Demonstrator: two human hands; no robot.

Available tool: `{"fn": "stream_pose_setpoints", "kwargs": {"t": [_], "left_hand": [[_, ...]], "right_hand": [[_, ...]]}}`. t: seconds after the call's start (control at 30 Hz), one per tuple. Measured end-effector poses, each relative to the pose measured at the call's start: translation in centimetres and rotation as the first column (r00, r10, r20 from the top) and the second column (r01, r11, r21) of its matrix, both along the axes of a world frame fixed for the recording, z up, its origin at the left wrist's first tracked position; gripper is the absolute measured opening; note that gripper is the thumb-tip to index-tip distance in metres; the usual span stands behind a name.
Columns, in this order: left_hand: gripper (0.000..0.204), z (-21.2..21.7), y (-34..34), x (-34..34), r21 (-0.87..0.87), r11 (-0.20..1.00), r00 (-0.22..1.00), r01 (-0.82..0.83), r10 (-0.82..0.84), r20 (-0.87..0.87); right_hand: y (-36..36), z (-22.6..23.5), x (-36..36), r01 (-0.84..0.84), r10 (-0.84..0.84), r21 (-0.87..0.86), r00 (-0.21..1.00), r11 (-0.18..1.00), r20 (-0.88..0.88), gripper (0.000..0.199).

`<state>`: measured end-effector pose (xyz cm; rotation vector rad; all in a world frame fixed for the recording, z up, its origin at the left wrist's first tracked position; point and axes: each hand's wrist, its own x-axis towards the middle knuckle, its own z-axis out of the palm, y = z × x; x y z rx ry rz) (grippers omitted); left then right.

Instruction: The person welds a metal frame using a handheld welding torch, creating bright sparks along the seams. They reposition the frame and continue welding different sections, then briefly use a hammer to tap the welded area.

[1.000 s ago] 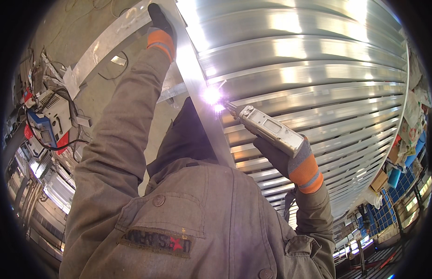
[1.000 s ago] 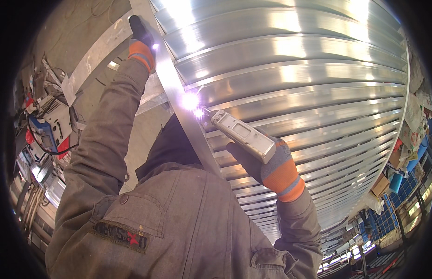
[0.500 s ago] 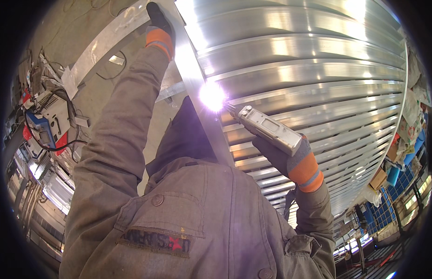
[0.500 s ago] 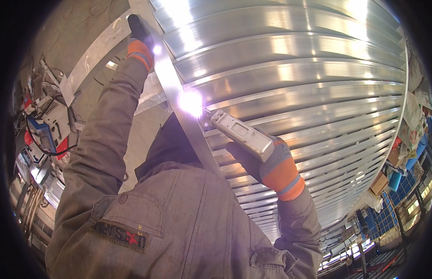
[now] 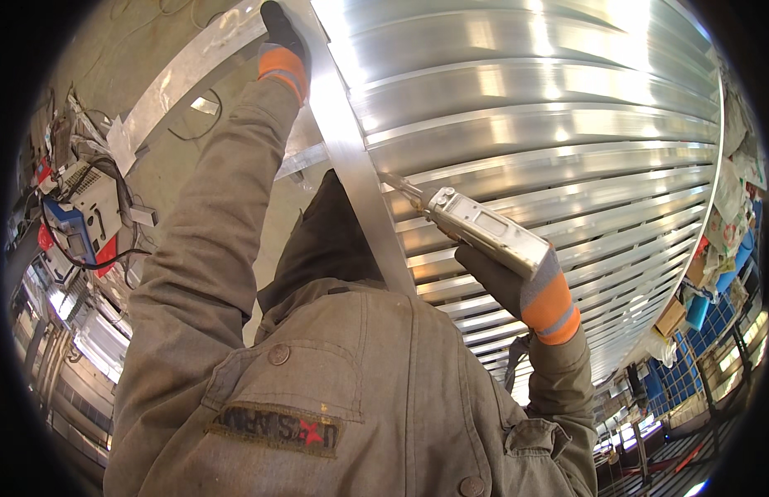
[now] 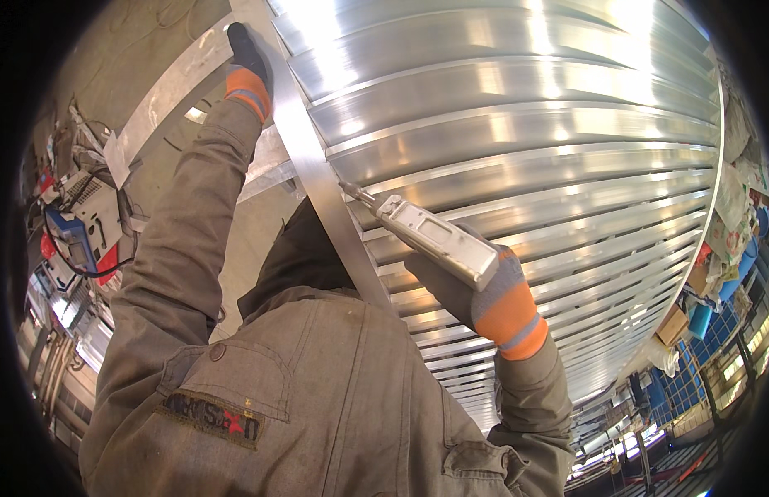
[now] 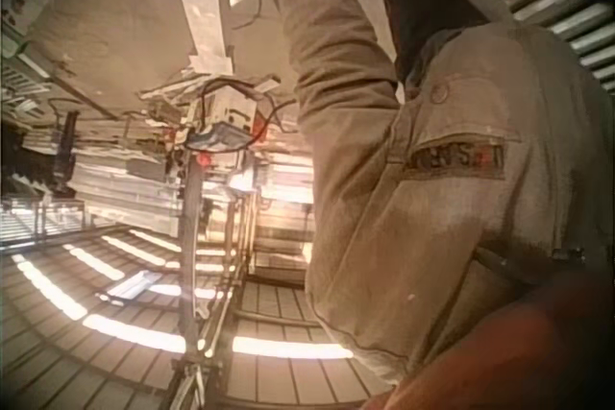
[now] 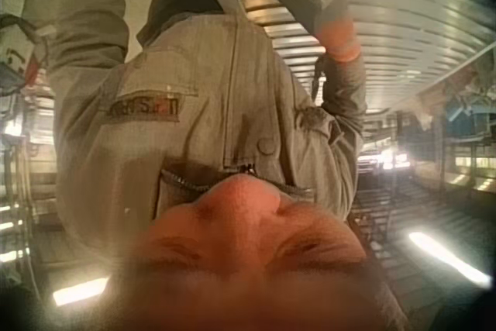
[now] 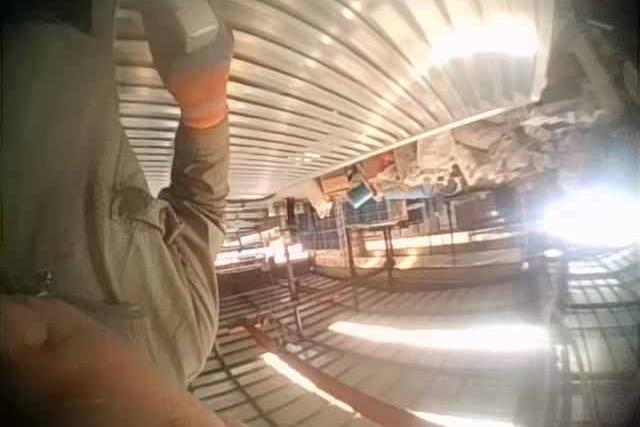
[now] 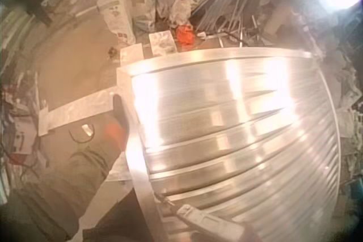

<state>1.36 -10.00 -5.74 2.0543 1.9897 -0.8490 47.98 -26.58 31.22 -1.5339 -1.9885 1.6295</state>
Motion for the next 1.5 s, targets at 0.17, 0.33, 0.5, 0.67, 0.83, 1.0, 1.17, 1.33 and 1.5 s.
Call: {"fn": "stream_pose_setpoints", "kwargs": {"t": [0.17, 0.33, 0.5, 0.67, 0.83, 1.0, 1.17, 1.33, 1.5], "left_hand": [[0.040, 1.9, -0.1, 0.8, -0.199, 0.954, 0.927, 0.226, -0.273, -0.256], [0.040, 2.7, -0.4, 1.1, -0.209, 0.944, 0.909, 0.256, -0.309, -0.280], [0.041, 2.6, -0.5, 0.9, -0.214, 0.939, 0.902, 0.268, -0.323, -0.288], [0.041, 2.5, -0.6, 0.8, -0.228, 0.931, 0.888, 0.285, -0.346, -0.301], [0.042, 4.4, -0.6, 1.7, -0.252, 0.922, 0.875, 0.296, -0.367, -0.316], [0.041, 7.1, -1.1, 2.4, -0.246, 0.921, 0.865, 0.301, -0.372, -0.336], [0.038, -0.1, -1.2, -0.5, -0.198, 0.949, 0.908, 0.246, -0.297, -0.295], [0.035, -15.8, -1.0, -7.7, 0.263, 0.586, 0.246, -0.767, -0.110, 0.963], [0.036, -22.3, -1.4, -10.8, 0.157, 0.580, 0.088, -0.799, -0.145, 0.985]], "right_hand": [[-0.3, -0.5, 0.0, 0.080, -0.078, 0.017, 0.994, 0.997, -0.077, 0.036], [-0.3, -0.5, -0.3, 0.103, -0.114, -0.145, 0.991, 0.984, -0.072, 0.039], [-0.6, -1.3, -0.5, 0.120, -0.130, -0.091, 0.985, 0.989, -0.111, 0.036], [-0.6, -1.9, 0.0, 0.035, -0.034, 0.007, 0.995, 0.999, -0.097, 0.038], [-0.4, -1.8, 0.0, 0.060, -0.067, -0.066, 0.992, 0.996, -0.105, 0.038], [-0.6, -1.6, -0.4, 0.103, -0.110, -0.070, 0.989, 0.992, -0.098, 0.037], [-0.5, -1.6, -0.5, 0.126, -0.136, -0.130, 0.988, 0.984, -0.076, 0.034], [-0.5, -1.8, -0.4, 0.125, -0.132, -0.062, 0.985, 0.990, -0.113, 0.033], [-0.4, -1.9, -0.3, 0.108, -0.116, -0.089, 0.989, 0.990, -0.093, 0.032]]}}
